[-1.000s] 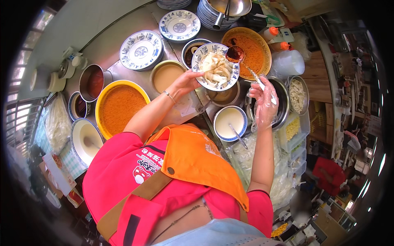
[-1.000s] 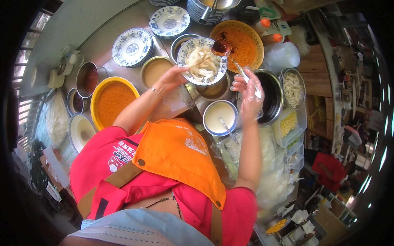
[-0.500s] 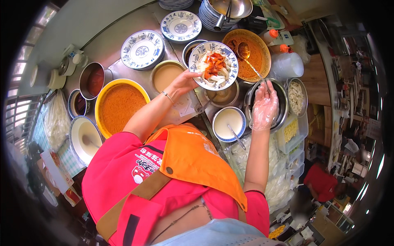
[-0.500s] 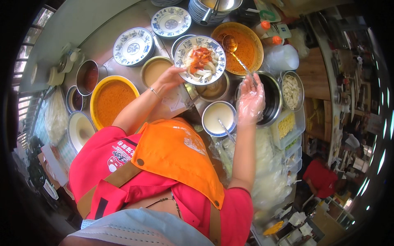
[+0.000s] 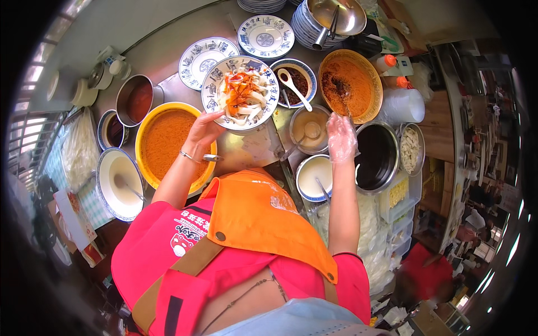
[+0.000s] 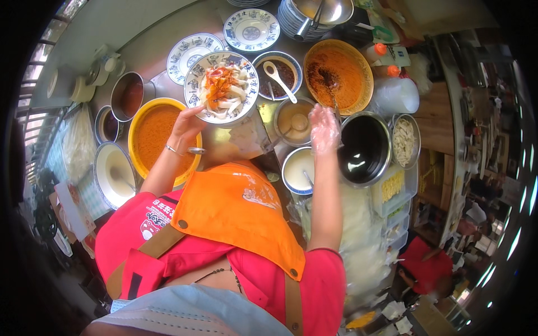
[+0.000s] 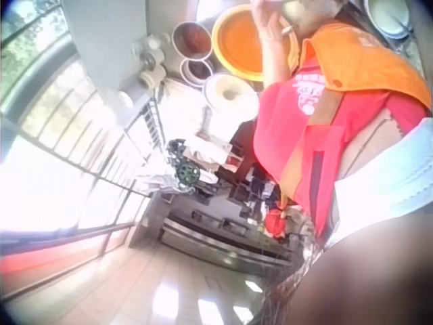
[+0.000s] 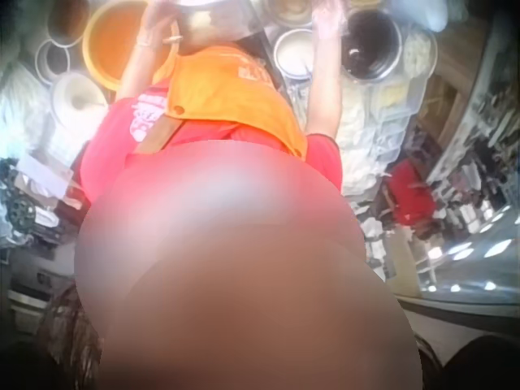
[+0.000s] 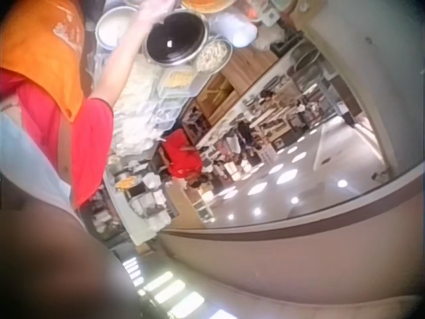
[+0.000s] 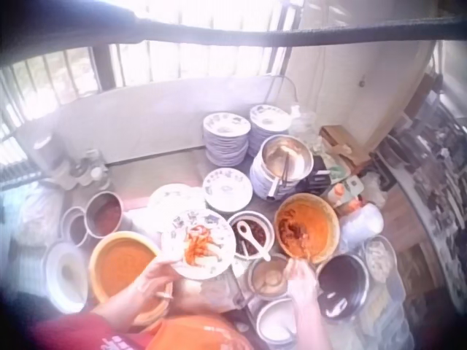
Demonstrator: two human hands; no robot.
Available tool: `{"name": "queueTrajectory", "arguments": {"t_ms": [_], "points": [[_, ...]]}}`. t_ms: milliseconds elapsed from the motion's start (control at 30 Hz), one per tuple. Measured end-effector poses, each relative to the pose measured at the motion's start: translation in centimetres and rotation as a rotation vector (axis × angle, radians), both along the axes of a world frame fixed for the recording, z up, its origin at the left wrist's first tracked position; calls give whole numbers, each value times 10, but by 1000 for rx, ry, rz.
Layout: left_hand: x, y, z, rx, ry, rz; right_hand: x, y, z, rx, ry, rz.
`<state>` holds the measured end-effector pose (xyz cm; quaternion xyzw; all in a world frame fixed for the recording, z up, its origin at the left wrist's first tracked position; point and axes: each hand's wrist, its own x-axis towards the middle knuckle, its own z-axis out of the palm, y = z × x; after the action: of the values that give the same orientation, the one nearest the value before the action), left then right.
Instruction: The person assembles cold noodle dishes by placing noodles and bean sprouts into bowls, then adding sauces and seasonings from various containers. They use a spoon to drizzle dark and light sauces, sprinkle red powder, and add green vegetables before placing the finished bowls on the counter.
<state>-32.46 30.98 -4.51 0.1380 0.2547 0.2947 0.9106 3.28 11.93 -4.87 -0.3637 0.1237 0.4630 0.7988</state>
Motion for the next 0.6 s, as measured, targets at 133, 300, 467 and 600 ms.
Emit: {"name": "queueTrajectory", "arguments": {"t_ms": [133, 300, 467, 600], "points": [[-25, 0, 1, -1, 29, 100, -42, 45, -15, -704, -825, 409], [-29, -3, -3, 11, 22, 145, -28, 76, -62, -672, -868, 346], [-29, -7, -6, -15, 31, 109, -40, 116, -42, -219, -459, 146], [-21, -8, -5, -15, 30, 78, -50, 126, -38, -418, -781, 526]]}}
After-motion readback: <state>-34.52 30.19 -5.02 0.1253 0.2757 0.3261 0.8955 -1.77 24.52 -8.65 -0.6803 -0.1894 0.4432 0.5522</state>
